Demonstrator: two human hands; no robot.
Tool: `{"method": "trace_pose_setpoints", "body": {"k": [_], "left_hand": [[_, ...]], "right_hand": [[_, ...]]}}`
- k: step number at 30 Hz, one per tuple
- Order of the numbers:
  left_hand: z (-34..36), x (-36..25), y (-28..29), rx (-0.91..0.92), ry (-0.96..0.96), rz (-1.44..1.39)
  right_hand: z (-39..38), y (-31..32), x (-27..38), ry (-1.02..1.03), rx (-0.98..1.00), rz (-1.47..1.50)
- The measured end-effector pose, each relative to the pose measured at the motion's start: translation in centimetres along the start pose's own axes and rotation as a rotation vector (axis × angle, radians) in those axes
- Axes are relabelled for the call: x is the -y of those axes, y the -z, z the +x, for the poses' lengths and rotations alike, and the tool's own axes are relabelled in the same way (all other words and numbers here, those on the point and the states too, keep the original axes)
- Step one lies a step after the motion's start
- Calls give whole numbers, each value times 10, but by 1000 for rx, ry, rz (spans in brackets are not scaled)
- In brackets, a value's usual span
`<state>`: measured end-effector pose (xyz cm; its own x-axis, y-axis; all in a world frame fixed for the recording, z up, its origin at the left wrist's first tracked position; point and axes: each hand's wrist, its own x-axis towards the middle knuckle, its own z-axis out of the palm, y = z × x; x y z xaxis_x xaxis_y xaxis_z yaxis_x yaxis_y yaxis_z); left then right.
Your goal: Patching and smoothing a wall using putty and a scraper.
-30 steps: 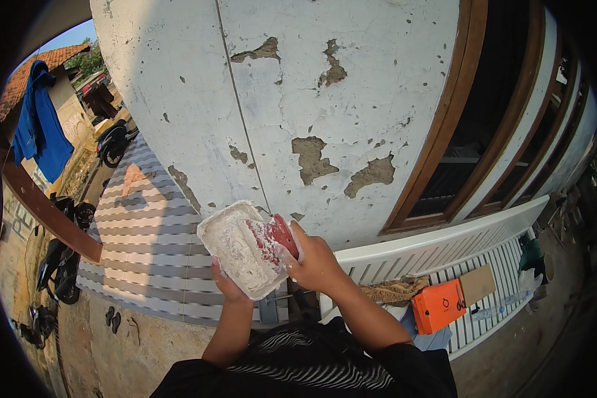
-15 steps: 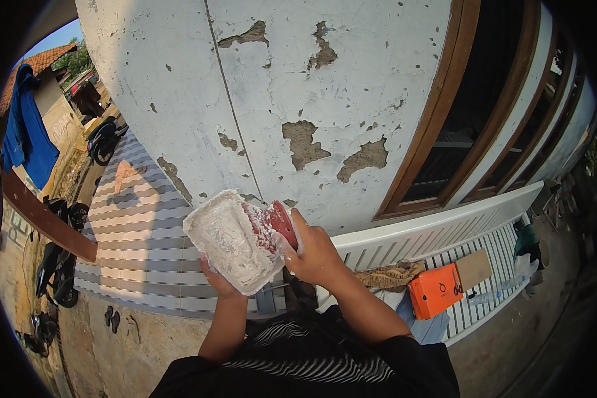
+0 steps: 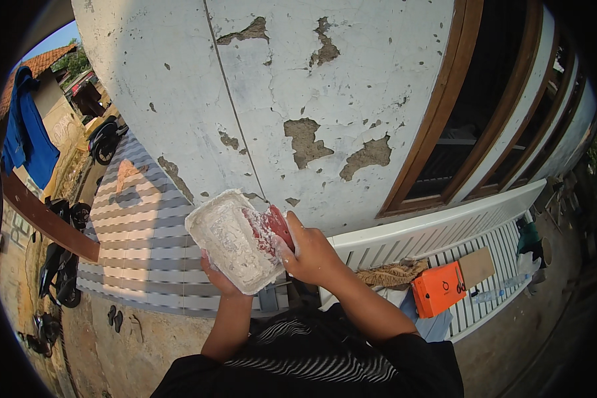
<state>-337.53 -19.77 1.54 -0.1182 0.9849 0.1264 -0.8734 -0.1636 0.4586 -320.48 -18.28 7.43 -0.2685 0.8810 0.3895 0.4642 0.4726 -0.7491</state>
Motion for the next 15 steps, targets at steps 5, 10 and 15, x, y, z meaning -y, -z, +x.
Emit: {"method": "trace_pose_setpoints", "body": {"k": [5,10,15], "left_hand": [[-1,8,9,-55,70,-53],[-3,8,13,-73,76,-65],[-1,12,8,-76,99,-70]], "right_hand": [[-8,3,1,-115,-7,228],[-6,22,-1,-125,-123,197],[-15,-1,-16,-118,-85,33]]}}
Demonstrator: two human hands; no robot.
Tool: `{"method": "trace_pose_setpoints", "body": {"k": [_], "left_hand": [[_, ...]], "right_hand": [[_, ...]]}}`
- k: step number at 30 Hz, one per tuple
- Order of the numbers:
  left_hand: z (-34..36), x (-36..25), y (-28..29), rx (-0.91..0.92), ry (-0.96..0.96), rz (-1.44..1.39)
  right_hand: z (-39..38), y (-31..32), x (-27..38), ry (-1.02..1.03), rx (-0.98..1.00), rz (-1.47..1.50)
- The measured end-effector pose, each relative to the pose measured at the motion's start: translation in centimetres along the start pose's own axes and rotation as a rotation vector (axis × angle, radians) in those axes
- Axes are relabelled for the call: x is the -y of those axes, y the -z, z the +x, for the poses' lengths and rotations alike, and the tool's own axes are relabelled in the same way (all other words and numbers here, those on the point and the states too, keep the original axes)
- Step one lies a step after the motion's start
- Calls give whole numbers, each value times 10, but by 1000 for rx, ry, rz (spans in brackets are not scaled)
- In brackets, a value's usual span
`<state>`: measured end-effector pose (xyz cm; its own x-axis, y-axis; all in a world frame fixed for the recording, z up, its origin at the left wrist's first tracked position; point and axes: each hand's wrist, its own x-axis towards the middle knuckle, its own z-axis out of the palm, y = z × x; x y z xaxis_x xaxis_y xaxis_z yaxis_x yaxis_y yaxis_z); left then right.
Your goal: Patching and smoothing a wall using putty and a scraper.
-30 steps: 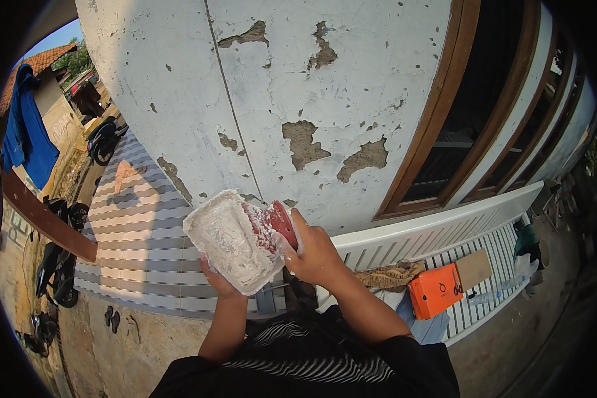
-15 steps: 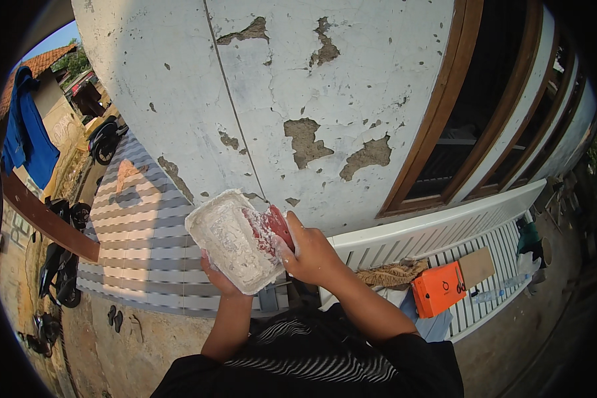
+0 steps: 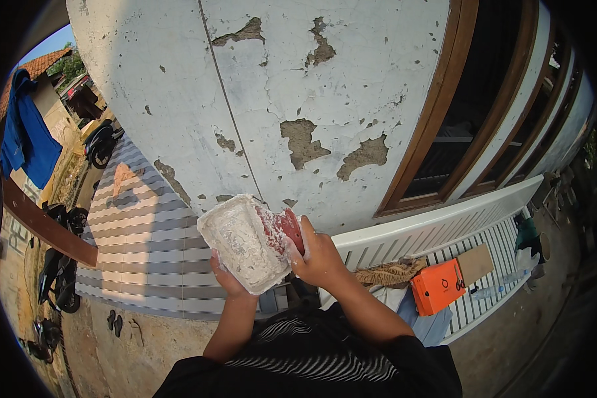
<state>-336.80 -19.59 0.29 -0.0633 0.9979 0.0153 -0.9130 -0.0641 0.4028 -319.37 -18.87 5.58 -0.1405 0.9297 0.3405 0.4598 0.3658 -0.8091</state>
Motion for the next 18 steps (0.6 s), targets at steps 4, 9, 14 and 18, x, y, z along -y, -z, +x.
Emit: {"method": "trace_pose_setpoints", "body": {"k": [4,9,14,18], "left_hand": [[3,0,1,12,12,-16],[0,-6,2,-10,5,-29],[-5,-2,-2,68,-14,125],[-5,-1,-1,30,-23,87]], "right_hand": [[2,7,8,53,-65,51],[6,31,19,64,-22,9],[-3,1,-7,119,90,-42],[-8,-10,-4,42,16,94]]}}
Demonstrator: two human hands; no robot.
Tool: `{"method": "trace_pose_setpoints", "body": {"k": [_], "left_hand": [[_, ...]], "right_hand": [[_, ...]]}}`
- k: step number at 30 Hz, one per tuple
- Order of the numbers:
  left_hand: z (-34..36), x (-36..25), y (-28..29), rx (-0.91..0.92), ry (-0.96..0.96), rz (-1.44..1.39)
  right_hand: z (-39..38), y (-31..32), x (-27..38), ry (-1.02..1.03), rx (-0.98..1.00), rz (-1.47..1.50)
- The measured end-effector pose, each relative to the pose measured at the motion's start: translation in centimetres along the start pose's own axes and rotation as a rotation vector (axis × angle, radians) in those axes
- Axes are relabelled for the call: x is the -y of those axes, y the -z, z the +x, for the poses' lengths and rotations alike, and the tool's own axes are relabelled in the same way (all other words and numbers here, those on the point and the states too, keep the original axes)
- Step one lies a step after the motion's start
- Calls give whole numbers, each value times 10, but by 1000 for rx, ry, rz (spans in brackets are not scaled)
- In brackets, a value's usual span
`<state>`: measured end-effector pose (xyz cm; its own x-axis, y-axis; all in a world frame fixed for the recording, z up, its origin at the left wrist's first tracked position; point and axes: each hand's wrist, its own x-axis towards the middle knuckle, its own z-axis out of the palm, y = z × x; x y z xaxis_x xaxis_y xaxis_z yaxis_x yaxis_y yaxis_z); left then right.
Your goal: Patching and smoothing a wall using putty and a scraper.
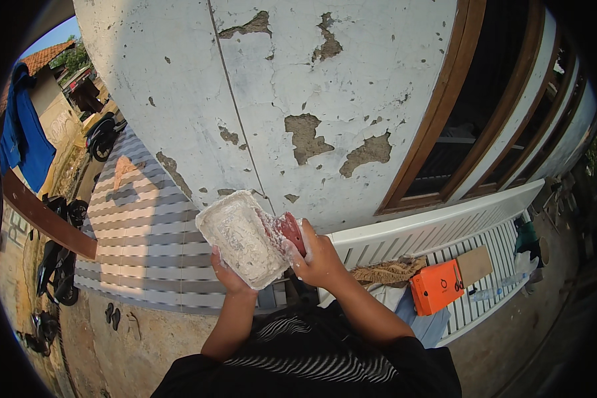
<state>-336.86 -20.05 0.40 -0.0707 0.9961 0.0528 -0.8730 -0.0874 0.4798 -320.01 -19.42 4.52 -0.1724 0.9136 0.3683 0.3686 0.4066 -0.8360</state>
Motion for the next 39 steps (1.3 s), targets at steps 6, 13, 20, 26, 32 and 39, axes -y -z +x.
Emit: {"method": "trace_pose_setpoints", "body": {"k": [6,13,20,26,32,39], "left_hand": [[4,-8,-5,-60,-5,-85],[4,0,-1,23,-47,-97],[-2,10,-12,-271,-81,95],[2,13,-15,-322,-47,91],[14,23,2,-283,-53,108],[20,14,-5,-274,-50,115]], "right_hand": [[8,7,3,26,-140,206],[-4,-4,-5,195,48,-225],[-10,-17,13,428,197,-382],[-12,-22,10,416,279,-192],[-21,-24,7,234,206,-92],[-11,-11,-1,10,-46,275]]}}
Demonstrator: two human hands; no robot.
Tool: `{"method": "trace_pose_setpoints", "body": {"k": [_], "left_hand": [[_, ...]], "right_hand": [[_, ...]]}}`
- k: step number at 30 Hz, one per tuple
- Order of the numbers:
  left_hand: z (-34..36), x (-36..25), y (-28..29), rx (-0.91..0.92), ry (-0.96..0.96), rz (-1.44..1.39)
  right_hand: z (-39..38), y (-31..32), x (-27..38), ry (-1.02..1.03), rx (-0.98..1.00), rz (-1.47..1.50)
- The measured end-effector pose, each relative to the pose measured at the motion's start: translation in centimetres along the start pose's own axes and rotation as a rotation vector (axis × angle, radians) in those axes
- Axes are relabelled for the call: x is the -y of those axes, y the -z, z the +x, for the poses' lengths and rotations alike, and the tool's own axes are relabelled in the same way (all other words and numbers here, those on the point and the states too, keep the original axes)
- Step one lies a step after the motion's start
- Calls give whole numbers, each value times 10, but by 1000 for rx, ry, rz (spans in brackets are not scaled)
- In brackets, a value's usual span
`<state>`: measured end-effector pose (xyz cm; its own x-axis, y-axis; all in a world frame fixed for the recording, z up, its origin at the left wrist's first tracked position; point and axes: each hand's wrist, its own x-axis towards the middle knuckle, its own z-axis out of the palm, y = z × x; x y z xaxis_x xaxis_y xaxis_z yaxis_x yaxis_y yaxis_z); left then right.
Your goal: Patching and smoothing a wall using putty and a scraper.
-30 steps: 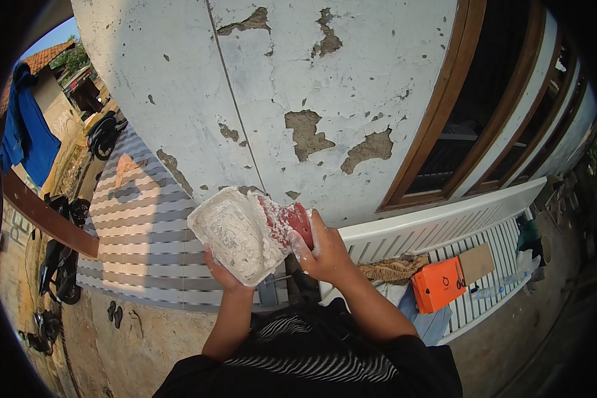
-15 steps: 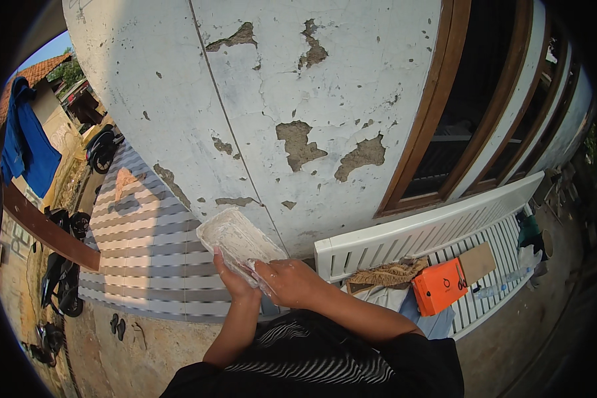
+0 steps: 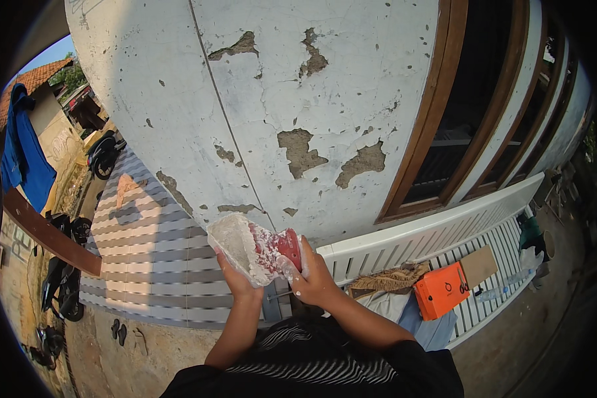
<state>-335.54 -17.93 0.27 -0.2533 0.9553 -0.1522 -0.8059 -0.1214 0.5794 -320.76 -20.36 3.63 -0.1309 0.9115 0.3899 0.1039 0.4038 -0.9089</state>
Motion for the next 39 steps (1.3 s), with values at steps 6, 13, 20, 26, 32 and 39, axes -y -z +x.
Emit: {"method": "trace_pose_setpoints", "body": {"k": [6,13,20,26,32,39], "left_hand": [[-9,-10,-9,120,-36,-75],[-16,-2,-1,208,26,-12],[-23,-4,-2,139,56,-132],[-32,-2,-3,151,154,-194],[-33,5,3,193,200,-185],[-36,6,12,239,144,-184]], "right_hand": [[6,15,2,-42,-60,-101],[-2,9,-6,122,47,-300],[16,30,0,-9,-260,327],[8,46,5,-292,-446,692],[-5,44,-15,-102,-447,342],[-12,41,1,-259,-302,445]]}}
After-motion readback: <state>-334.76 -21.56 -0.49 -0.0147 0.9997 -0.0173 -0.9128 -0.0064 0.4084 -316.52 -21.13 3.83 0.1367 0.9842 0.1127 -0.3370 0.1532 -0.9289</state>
